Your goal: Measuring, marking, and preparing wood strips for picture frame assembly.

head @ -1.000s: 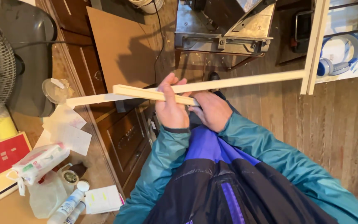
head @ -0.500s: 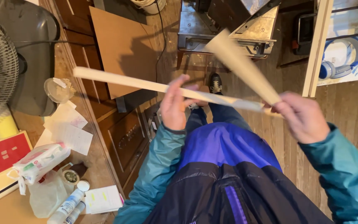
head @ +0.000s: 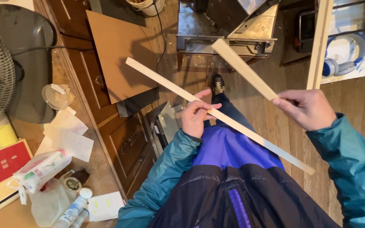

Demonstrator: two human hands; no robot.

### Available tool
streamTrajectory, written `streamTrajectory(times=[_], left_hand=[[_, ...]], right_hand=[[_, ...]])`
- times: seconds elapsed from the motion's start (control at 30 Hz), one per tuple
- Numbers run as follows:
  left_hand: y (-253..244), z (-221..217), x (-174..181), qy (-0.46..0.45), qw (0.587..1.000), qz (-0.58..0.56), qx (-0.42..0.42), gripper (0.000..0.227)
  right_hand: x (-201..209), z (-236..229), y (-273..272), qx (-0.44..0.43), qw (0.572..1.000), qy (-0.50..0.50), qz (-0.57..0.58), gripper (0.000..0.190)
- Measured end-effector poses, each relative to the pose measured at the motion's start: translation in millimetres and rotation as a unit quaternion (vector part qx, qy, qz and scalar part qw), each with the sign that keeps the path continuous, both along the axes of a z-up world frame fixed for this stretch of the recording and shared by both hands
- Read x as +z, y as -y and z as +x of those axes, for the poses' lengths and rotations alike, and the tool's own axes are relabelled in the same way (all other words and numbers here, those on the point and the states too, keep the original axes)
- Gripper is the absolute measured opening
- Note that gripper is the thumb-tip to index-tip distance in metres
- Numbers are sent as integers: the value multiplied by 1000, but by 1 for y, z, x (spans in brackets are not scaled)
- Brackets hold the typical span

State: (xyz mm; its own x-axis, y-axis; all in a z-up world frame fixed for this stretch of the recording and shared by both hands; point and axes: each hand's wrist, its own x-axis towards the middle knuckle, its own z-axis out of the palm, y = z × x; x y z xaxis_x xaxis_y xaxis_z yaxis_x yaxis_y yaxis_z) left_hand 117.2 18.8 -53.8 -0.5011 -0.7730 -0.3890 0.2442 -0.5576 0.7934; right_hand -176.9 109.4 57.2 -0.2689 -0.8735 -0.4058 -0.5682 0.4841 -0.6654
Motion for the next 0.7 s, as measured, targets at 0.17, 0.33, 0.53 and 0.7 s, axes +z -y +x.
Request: streamTrajectory(times=[0.17,0.33,0.53,0.7], left_hand=[[-12,-4,-4,-38,999,-1,-11,18],[-22,-8,-10,-34,999,-19,-1,13],[34,2,31,38,991,-63,114,53],[105,31,67,82,979,-6,188,81]], right_hand=[[-47,17,-4,130,987,54,-78,25],[-55,76,-11,69,989,116,66,26],[-63,104,-32,-41,983,146,103,26],[-67,93,-50,-38,983,131,121,26]])
